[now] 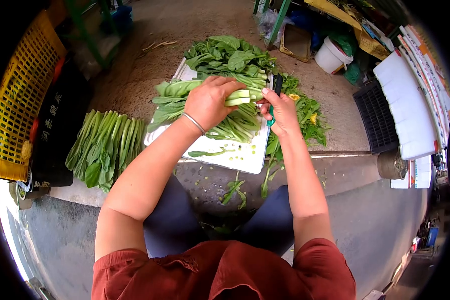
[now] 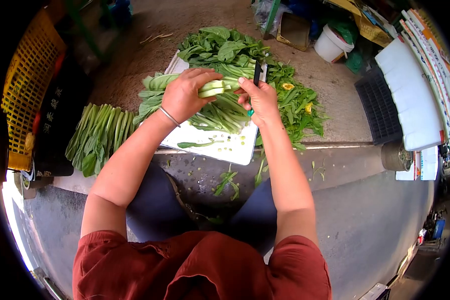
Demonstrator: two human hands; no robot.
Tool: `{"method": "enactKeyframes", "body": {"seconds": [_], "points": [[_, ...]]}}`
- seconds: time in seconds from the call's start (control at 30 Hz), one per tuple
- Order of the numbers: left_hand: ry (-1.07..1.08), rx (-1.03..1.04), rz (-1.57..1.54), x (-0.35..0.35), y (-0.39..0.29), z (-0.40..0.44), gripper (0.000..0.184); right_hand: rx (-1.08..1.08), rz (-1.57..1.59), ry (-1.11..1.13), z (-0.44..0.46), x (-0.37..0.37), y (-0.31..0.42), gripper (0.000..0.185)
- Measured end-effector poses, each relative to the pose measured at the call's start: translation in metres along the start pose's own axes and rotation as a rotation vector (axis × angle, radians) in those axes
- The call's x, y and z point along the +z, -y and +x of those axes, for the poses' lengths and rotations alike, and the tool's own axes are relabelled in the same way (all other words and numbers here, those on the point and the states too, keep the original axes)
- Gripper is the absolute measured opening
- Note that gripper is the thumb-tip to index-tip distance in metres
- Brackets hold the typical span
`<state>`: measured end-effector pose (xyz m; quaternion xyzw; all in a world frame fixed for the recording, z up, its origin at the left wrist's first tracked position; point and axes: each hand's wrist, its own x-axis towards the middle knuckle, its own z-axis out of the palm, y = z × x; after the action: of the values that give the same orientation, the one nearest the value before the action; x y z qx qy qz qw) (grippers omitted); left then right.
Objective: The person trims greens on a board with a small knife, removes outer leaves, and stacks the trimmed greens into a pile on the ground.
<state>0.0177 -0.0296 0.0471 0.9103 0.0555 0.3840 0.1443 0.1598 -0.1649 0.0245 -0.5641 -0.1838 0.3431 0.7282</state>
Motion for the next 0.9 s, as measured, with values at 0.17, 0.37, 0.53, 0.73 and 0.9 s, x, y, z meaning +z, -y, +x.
{"method": "enactKeyframes", "body": {"seconds": [0.17,0.37,0.53,0.73,0.9], "points": [[0.21,-0.345,-0.209,0.006,0.001,0.004,0.041,-0.07,-0.095,0.074,-0.02,-0.001,0.018,0.037],[0.264,-0.513,-0.47,0.023,0.012,0.003,0.046,-0.11,-0.193,0.227,-0.036,-0.003,0.025,0.043],[0.334,-0.457,-0.495,0.025,0.005,0.003,0.045,-0.082,-0.152,0.22,-0.033,-0.007,0.02,0.044],[0.399,-0.5,-0.583,0.02,0.007,0.002,0.045,-0.063,-0.138,0.183,-0.031,-0.009,0.017,0.035],[0.433,-0.627,-0.984,0.011,0.003,0.003,0.037,0.069,0.177,0.289,-0.032,-0.011,0.02,0.019]]}}
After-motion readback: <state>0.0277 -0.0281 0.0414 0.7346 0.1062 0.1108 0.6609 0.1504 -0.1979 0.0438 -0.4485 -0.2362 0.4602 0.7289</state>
